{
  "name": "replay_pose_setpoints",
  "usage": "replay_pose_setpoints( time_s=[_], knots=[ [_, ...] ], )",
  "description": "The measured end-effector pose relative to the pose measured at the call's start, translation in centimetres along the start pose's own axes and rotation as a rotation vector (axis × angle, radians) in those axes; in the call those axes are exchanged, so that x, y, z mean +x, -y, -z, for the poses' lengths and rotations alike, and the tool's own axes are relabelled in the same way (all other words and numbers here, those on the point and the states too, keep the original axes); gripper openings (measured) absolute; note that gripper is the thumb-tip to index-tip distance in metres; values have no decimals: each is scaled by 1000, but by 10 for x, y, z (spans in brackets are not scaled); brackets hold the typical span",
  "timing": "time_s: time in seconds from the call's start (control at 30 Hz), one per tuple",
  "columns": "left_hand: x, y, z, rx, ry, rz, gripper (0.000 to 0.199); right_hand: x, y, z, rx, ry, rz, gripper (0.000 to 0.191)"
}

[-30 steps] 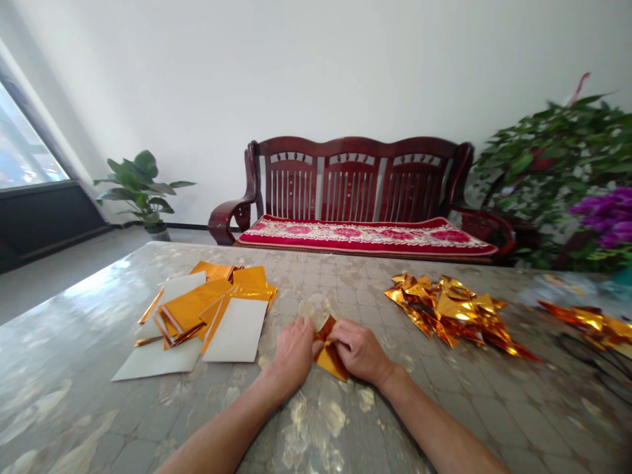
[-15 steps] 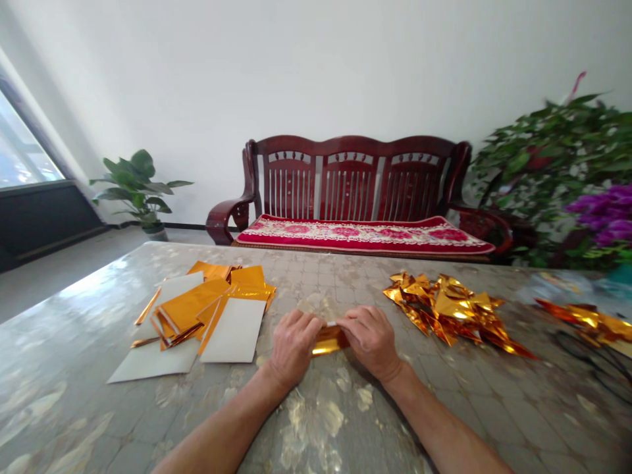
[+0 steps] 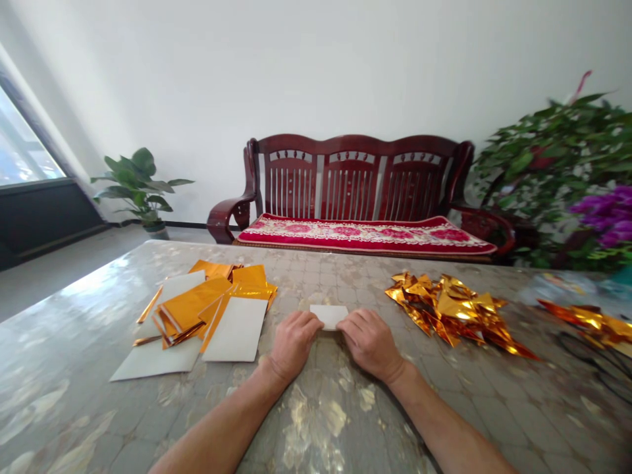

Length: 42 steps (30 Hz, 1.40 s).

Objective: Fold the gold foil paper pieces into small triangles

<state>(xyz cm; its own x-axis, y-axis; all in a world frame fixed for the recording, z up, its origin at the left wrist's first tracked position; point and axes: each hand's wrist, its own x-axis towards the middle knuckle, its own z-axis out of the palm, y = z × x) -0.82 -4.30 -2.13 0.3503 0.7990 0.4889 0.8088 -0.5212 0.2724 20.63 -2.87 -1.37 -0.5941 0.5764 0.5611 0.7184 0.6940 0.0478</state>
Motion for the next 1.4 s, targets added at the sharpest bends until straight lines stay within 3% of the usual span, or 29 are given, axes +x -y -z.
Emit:
replay_pose_setpoints(
  time_s=[0.2,0.4,0.67,1.0,1.4],
  knots=[
    [-3,3,-5,-6,136,67,20,-2,-2,-9,17,149,0,14],
    [0,3,-3,50,192,63,23,-4,-3,-15,44,181,-14,15],
    [3,7,-4,-58,197,174,21,-2,-1,-14,177,199,-154,12],
    [9,10,-4,-86,188,360,17,5,3,-9,131,295,-310,22],
    [9,12,-6,30,173,349,27,6,5,-6,136,306,-362,17]
  ],
)
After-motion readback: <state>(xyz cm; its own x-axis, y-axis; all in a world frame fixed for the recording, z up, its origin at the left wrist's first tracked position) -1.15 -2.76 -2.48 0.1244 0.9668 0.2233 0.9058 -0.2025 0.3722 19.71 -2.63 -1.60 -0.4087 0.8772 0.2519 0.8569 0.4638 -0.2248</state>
